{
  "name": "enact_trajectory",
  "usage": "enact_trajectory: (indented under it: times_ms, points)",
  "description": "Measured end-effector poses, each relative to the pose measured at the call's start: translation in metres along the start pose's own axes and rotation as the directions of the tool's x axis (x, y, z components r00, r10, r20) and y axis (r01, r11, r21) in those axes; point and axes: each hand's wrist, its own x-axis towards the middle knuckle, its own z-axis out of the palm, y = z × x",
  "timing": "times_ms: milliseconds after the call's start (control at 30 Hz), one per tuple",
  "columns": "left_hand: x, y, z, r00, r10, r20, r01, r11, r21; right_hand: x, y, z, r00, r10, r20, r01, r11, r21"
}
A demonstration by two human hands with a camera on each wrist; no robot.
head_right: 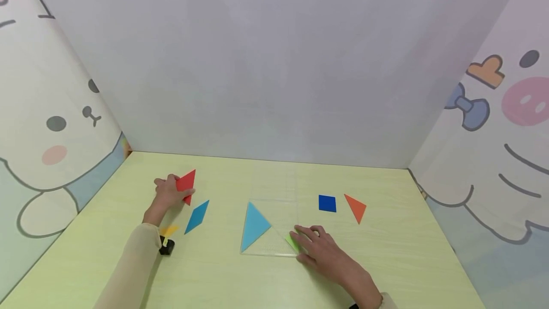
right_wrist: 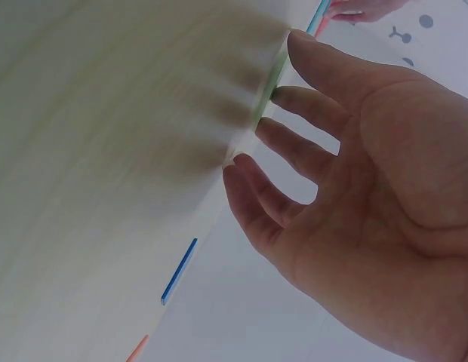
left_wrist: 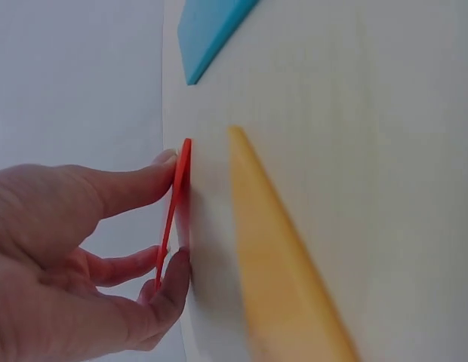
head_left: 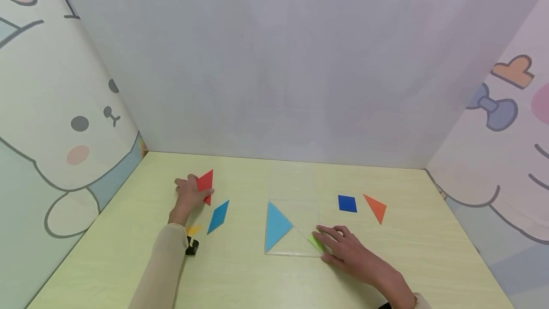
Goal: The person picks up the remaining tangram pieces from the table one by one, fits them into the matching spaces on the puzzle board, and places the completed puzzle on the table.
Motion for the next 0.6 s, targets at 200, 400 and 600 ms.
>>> enact_trajectory:
  times_ms: [200, 400, 600]
  points:
    - [-0.0002, -0.0025, -0.0009, 1.0, -0.006, -0.002, 0.006, 0.997, -0.079, -0.0002, -0.0015, -0.0006, 1.0, 0.021, 0.022, -0.021, 1.0, 0.011]
    - [0.0017, -0.0037, -0.0007, 0.999, -0.006, -0.032, 0.002, 0.994, -0.11, -0.0007, -0.0019, -0.0002, 1.0, 0.025, 0.015, -0.026, 1.0, 0.013]
    - [0.0024, -0.0046, 0.0003, 0.998, 0.002, -0.058, -0.008, 0.994, -0.108, -0.0006, -0.0005, 0.0011, 0.999, 0.035, 0.025, -0.035, 0.999, 0.014]
